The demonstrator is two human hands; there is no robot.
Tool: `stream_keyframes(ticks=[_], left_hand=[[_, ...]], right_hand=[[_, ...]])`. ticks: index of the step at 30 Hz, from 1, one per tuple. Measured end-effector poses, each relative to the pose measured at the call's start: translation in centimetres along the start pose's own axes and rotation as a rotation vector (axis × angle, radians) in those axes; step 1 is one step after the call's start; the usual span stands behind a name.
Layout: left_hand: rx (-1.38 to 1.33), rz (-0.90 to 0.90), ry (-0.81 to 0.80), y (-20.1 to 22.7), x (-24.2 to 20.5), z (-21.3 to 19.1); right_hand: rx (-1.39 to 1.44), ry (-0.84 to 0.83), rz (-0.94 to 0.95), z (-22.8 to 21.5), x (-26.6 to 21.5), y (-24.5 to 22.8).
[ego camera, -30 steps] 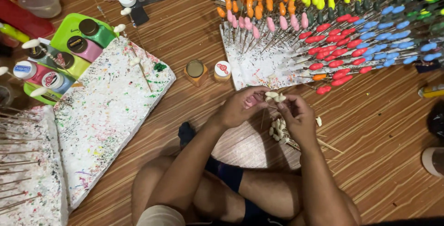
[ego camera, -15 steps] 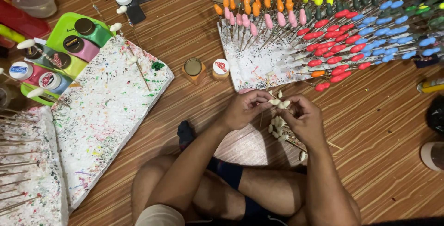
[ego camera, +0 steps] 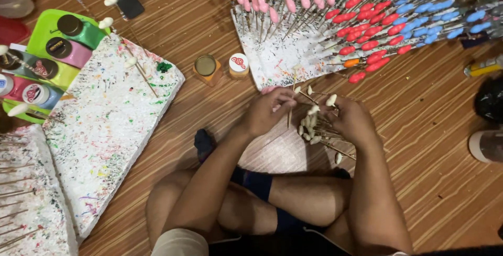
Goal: Assembling fishing floats by attaching colored foam pieces to wooden sticks
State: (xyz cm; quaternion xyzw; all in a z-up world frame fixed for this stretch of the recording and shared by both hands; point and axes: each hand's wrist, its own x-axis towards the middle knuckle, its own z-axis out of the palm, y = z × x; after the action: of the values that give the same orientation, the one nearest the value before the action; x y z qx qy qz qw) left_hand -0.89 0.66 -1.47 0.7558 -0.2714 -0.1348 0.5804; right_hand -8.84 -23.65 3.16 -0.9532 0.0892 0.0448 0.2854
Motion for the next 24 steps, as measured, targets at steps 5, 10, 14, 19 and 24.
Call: stream_keyframes(ticks=[5, 10, 14, 19, 24], left_hand=[[-0.022, 0.007, 0.079, -2.4, 0.7, -0.1], [0.011, 0.023, 0.124, -2.3, 0.4, -0.3], [0.039, 0.053, 0.1, -1.5, 0.1, -0.7], [0.002, 0.174, 0.049, 0.1, 0.1, -1.0], [-0.212, 0.323, -0.142, 3.2, -0.5, -0.9]], right_hand=[[-0.195, -0.21, 0.149, 3.2, 2.0, 4.9], [-0.224, -0.245, 0.157, 5.4, 3.1, 8.4], [-0.163, -0.208, 0.137, 4.4, 2.4, 7.3], [0.122, -0.082, -0.054, 2.1, 0.4, -0.1], [0.532, -0.2, -0.315, 3.4, 1.2, 0.5]])
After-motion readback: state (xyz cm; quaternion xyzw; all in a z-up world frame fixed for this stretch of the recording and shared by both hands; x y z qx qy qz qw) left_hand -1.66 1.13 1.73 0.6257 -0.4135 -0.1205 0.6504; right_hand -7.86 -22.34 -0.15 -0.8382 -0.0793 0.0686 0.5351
